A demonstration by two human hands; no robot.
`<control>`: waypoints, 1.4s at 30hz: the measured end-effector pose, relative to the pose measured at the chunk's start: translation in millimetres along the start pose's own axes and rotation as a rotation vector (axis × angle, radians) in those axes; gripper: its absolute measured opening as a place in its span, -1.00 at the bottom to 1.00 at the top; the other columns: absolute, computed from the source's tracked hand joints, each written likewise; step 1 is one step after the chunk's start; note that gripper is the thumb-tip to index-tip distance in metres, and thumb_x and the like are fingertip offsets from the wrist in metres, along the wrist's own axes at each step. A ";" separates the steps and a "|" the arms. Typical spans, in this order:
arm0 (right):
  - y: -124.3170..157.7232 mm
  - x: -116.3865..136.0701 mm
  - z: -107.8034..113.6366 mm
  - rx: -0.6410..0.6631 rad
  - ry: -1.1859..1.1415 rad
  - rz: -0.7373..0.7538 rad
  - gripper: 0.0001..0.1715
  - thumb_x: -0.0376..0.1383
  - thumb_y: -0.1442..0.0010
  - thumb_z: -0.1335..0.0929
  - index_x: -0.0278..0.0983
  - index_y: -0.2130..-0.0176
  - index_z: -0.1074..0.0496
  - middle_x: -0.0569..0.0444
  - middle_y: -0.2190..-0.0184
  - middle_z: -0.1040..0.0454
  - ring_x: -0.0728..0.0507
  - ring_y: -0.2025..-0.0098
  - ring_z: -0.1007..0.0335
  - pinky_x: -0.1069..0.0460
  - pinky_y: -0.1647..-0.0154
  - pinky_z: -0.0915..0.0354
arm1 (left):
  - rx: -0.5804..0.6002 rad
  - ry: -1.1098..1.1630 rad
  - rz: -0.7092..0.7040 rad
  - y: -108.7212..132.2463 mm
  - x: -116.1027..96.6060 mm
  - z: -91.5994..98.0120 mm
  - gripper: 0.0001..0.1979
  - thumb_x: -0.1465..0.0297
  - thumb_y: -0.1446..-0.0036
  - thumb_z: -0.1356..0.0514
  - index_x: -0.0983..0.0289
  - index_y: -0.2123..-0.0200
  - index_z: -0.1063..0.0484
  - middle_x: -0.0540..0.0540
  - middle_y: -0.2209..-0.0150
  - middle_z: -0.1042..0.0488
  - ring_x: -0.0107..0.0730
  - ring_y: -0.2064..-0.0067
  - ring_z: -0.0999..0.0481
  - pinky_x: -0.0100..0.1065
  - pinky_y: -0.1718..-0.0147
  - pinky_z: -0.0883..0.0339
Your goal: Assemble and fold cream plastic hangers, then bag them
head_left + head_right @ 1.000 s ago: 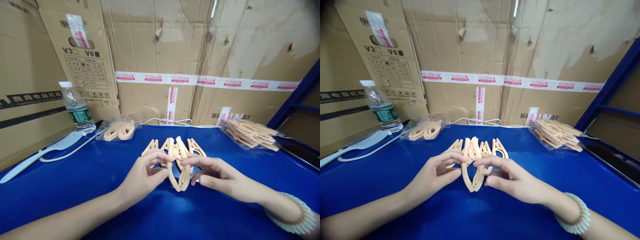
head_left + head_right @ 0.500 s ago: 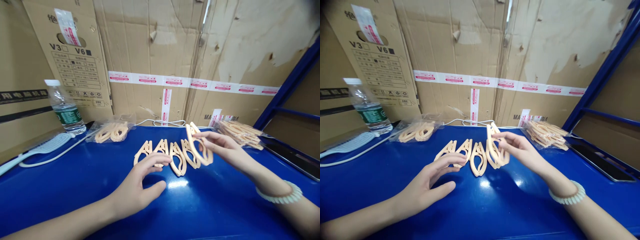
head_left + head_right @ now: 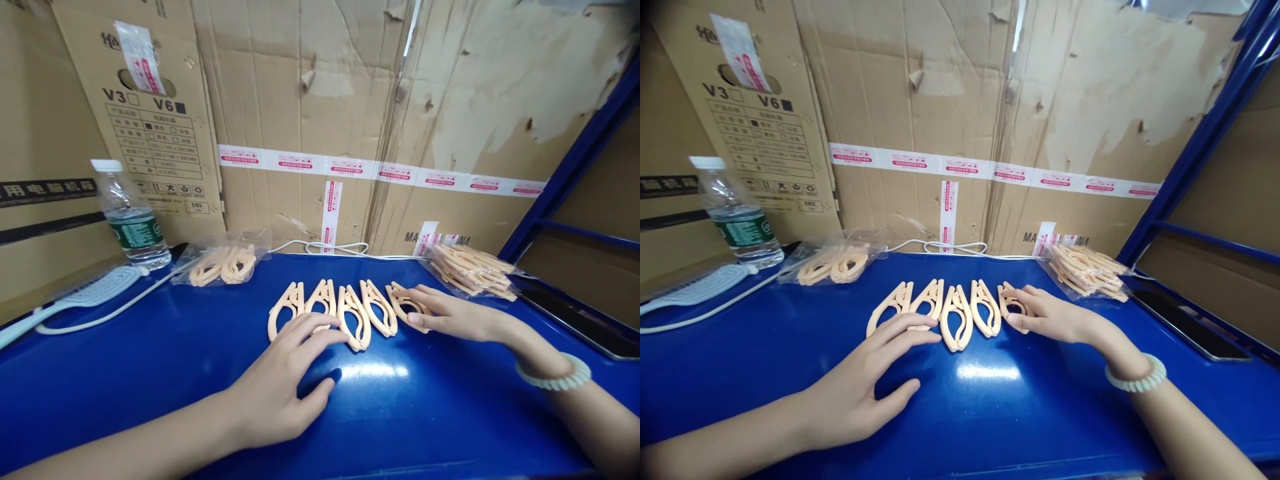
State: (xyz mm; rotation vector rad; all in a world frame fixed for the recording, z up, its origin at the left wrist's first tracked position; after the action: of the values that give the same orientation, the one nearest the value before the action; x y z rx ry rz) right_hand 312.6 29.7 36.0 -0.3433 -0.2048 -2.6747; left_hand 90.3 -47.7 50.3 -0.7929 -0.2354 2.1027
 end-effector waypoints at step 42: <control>-98.9 60.7 -34.6 -0.089 0.191 -0.141 -0.02 0.31 -0.19 -0.02 -0.10 -0.39 0.13 -0.07 -0.42 0.22 -0.52 -0.41 0.45 -0.55 -0.22 0.31 | 0.286 -0.451 0.310 -72.1 117.9 -18.1 -0.14 -0.26 -0.09 0.11 0.05 -0.35 0.01 0.26 -0.40 0.12 0.35 -0.37 0.22 0.46 -0.15 0.42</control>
State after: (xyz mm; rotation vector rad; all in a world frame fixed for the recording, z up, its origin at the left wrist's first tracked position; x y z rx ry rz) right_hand 209.1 87.1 10.5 -0.1017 -0.0532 -2.8407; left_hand 97.7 86.6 13.7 -0.1857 -0.0469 2.5204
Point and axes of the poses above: each hand's wrist, its own y-axis away from the middle knuckle, its own z-axis out of the back of the hand, x = y × z, the point moved 10 cm from there along -y, towards the middle knuckle
